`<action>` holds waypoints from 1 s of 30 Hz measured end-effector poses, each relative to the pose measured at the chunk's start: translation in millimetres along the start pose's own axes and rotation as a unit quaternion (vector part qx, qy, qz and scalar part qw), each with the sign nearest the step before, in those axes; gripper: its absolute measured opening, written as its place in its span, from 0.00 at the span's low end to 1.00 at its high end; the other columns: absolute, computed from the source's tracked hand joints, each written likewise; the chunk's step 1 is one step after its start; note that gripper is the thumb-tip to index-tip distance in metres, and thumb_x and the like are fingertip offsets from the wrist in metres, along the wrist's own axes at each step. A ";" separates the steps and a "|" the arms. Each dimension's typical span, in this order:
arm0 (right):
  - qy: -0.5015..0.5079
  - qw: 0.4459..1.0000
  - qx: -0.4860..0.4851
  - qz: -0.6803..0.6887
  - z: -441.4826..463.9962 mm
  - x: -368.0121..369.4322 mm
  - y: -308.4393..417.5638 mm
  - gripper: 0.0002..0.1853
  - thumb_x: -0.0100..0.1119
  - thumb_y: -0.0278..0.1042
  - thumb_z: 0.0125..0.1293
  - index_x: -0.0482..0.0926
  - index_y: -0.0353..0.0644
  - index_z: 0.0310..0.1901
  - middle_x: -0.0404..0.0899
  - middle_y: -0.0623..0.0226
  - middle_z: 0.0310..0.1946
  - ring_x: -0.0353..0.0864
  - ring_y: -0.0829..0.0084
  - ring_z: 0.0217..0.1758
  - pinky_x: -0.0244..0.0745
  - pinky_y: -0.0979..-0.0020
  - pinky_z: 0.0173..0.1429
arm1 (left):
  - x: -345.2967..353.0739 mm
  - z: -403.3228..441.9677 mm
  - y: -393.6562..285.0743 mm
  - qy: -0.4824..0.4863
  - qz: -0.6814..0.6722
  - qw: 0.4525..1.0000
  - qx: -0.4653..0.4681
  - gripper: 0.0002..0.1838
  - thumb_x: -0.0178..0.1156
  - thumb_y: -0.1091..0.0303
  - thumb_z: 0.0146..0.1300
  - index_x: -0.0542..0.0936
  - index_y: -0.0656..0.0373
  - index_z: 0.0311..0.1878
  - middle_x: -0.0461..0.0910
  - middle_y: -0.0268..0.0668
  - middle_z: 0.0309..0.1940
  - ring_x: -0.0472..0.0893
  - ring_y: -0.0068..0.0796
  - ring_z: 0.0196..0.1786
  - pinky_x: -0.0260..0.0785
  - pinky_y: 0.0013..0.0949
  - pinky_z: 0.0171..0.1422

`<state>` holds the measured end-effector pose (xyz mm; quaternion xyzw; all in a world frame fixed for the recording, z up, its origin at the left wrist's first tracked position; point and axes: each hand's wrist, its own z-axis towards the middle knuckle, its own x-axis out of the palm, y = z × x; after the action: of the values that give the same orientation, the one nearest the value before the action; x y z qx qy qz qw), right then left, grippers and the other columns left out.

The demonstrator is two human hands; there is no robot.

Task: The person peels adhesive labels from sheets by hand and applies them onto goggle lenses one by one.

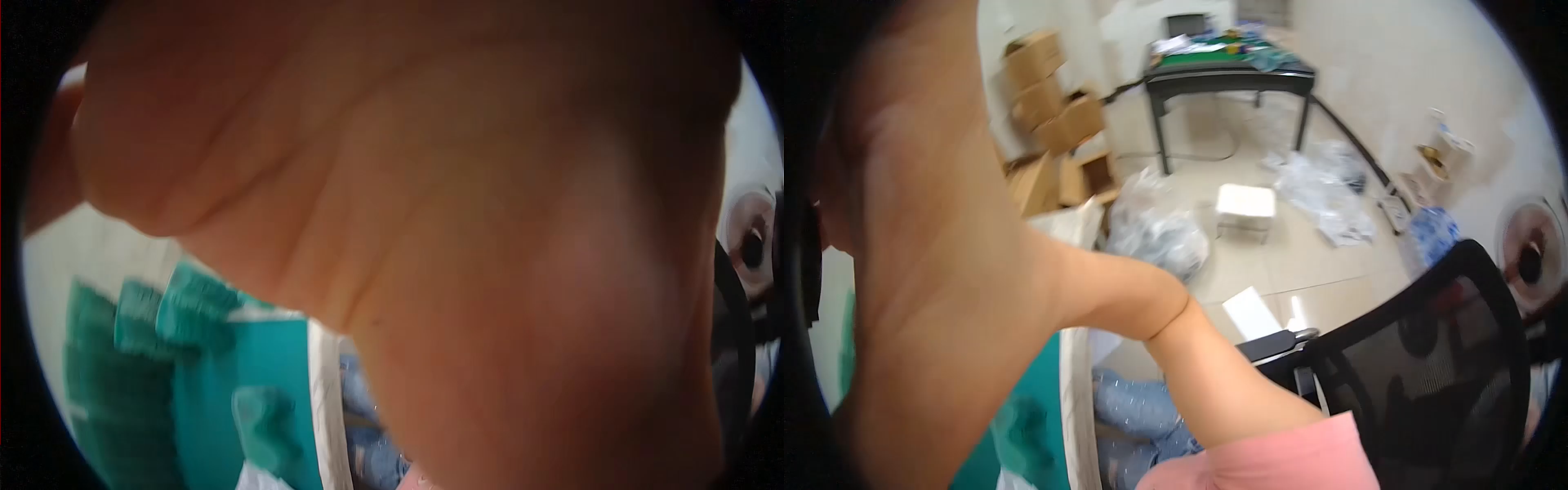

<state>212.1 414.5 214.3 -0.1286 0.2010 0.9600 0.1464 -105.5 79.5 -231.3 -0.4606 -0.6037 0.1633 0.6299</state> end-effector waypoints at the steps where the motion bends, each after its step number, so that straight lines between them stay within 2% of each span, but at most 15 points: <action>1: -0.023 0.999 0.001 -0.028 0.5 -12.4 -2.1 0.57 0.76 0.43 0.49 0.40 0.67 0.71 0.45 0.53 0.75 0.71 0.48 0.66 0.78 0.62 0.58 | 16.8 29.2 13.0 0.034 0.008 0.999 -0.022 0.33 0.41 0.45 0.73 0.60 0.57 0.72 0.66 0.40 0.68 0.64 0.38 0.69 0.56 0.41 0.70; 6: -0.140 0.980 -0.055 -0.131 34.4 -65.1 1.6 0.55 0.76 0.44 0.50 0.42 0.65 0.71 0.46 0.52 0.75 0.71 0.48 0.66 0.78 0.63 0.58 | 162.9 160.4 84.0 0.186 0.006 0.980 -0.072 0.32 0.43 0.45 0.71 0.61 0.56 0.71 0.67 0.39 0.66 0.65 0.37 0.67 0.58 0.40 0.68; 10: -0.183 0.970 -0.085 -0.134 47.4 -83.0 -8.5 0.54 0.76 0.44 0.50 0.44 0.63 0.71 0.48 0.52 0.75 0.72 0.49 0.66 0.78 0.63 0.58 | 218.7 201.9 103.3 0.221 0.031 0.972 -0.074 0.32 0.44 0.45 0.70 0.62 0.55 0.70 0.67 0.38 0.65 0.65 0.36 0.65 0.59 0.40 0.67; 15: -0.162 0.974 -0.076 -0.140 44.7 -105.8 -16.1 0.52 0.75 0.44 0.51 0.46 0.61 0.71 0.49 0.52 0.74 0.72 0.50 0.66 0.77 0.63 0.59 | 199.5 179.8 131.4 0.205 0.099 0.965 -0.132 0.32 0.46 0.45 0.69 0.63 0.53 0.69 0.68 0.36 0.64 0.66 0.35 0.63 0.60 0.39 0.65; 16: -0.151 0.976 -0.076 -0.138 52.2 -71.5 -25.3 0.52 0.75 0.44 0.51 0.46 0.61 0.71 0.49 0.52 0.74 0.72 0.50 0.66 0.77 0.63 0.59 | 192.3 208.1 141.3 0.195 0.110 0.964 -0.145 0.32 0.47 0.45 0.69 0.63 0.53 0.69 0.68 0.36 0.63 0.66 0.35 0.63 0.60 0.39 0.65; 17: -0.142 0.978 -0.071 -0.132 55.6 -17.8 7.2 0.52 0.75 0.44 0.51 0.46 0.60 0.71 0.50 0.52 0.74 0.72 0.50 0.66 0.77 0.63 0.59 | 152.4 250.7 112.3 0.184 0.125 0.962 -0.156 0.31 0.47 0.45 0.68 0.63 0.53 0.69 0.68 0.36 0.63 0.67 0.35 0.62 0.60 0.39 0.65; 23: -0.132 0.983 -0.055 -0.118 40.7 -59.9 -27.5 0.50 0.74 0.44 0.52 0.49 0.58 0.71 0.51 0.52 0.74 0.73 0.51 0.65 0.77 0.64 0.59 | 141.6 214.1 133.8 0.159 0.214 0.942 -0.203 0.31 0.50 0.45 0.67 0.65 0.51 0.68 0.69 0.34 0.61 0.68 0.33 0.60 0.62 0.38 0.62; 27: -0.118 0.986 -0.042 -0.114 25.8 -55.0 -26.6 0.49 0.74 0.44 0.52 0.50 0.56 0.71 0.52 0.51 0.73 0.73 0.51 0.65 0.76 0.64 0.59 | 108.6 210.8 136.1 0.140 0.270 0.921 -0.243 0.31 0.51 0.45 0.66 0.66 0.50 0.67 0.69 0.33 0.60 0.68 0.33 0.58 0.63 0.38 0.61; 30: -0.087 0.991 -0.040 -0.095 27.6 -57.6 -29.0 0.48 0.73 0.45 0.53 0.51 0.55 0.71 0.53 0.51 0.73 0.74 0.52 0.65 0.76 0.64 0.59 | 75.1 176.7 138.1 0.102 0.298 0.907 -0.277 0.30 0.52 0.45 0.65 0.66 0.50 0.66 0.70 0.32 0.59 0.69 0.32 0.57 0.63 0.37 0.60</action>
<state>269.8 438.4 246.2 -0.0692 0.1355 0.9566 0.2486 -201.7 276.6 -319.8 -0.7896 -0.3912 0.1214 0.4569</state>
